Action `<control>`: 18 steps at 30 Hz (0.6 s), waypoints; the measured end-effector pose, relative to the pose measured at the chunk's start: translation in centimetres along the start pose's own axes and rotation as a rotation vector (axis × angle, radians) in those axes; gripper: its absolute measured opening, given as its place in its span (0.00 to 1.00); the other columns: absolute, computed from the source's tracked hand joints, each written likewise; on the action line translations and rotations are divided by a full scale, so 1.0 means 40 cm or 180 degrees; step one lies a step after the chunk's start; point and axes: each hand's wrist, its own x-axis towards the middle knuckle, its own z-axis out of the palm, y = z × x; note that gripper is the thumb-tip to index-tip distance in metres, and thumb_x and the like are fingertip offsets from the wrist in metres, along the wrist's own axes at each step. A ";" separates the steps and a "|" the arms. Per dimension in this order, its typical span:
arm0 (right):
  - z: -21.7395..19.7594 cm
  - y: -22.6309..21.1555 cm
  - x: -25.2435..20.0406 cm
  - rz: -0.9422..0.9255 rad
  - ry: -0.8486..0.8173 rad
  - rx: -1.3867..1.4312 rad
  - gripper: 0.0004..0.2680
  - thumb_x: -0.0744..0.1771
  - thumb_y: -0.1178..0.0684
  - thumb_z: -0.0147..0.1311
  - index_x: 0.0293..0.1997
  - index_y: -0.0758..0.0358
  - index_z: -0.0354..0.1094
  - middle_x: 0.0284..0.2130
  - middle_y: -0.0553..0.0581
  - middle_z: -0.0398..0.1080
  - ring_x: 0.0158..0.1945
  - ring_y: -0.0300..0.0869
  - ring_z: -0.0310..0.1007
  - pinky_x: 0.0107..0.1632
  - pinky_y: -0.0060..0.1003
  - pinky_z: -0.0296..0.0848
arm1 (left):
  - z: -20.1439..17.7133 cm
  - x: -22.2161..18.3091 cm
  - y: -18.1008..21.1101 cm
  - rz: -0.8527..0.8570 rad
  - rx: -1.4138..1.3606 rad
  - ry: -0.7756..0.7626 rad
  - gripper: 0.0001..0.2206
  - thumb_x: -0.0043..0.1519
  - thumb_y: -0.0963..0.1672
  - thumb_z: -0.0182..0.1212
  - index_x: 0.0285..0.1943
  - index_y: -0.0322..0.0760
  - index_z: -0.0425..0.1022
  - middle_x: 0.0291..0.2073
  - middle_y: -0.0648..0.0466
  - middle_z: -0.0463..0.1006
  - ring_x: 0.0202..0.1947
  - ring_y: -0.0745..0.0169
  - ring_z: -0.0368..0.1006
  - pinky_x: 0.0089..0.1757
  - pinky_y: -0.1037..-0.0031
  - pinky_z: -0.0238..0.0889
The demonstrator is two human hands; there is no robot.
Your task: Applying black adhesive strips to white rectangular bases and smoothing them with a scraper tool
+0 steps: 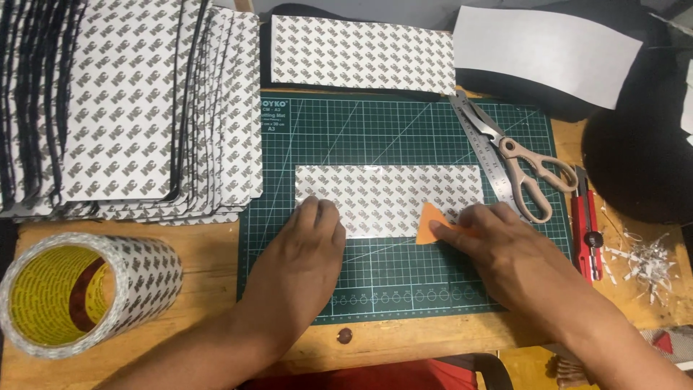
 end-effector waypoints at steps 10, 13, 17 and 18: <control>0.048 0.005 -0.141 0.1323 -0.0535 -0.0146 0.23 0.67 0.50 0.46 0.74 0.43 0.53 0.54 0.53 0.63 0.47 0.51 0.69 0.38 0.51 0.79 | -0.005 0.013 0.000 0.0044 0.0614 -0.0109 0.07 0.61 0.35 0.53 0.40 0.36 0.75 0.37 0.51 0.70 0.44 0.53 0.67 0.59 0.59 0.64; 0.035 -0.025 -0.136 0.1390 0.0068 0.0014 0.21 0.67 0.49 0.49 0.71 0.53 0.59 0.45 0.57 0.65 0.39 0.56 0.77 0.38 0.50 0.78 | 0.000 0.023 0.003 -0.0039 0.0790 0.0132 0.10 0.59 0.40 0.58 0.48 0.36 0.78 0.38 0.52 0.73 0.44 0.53 0.69 0.59 0.56 0.60; 0.038 -0.068 -0.091 0.1457 0.0393 0.0123 0.20 0.67 0.52 0.50 0.69 0.60 0.60 0.43 0.58 0.67 0.29 0.49 0.77 0.27 0.47 0.87 | 0.022 0.046 0.013 0.0000 -0.0203 0.0141 0.22 0.69 0.47 0.48 0.71 0.34 0.63 0.62 0.42 0.67 0.66 0.41 0.59 0.65 0.48 0.50; 0.065 -0.063 -0.088 0.1175 0.0621 -0.0031 0.20 0.67 0.52 0.51 0.68 0.62 0.63 0.40 0.59 0.66 0.34 0.51 0.74 0.29 0.50 0.80 | 0.040 0.052 0.014 0.0165 -0.0541 0.0227 0.25 0.73 0.52 0.41 0.77 0.42 0.58 0.74 0.39 0.59 0.75 0.36 0.49 0.68 0.44 0.40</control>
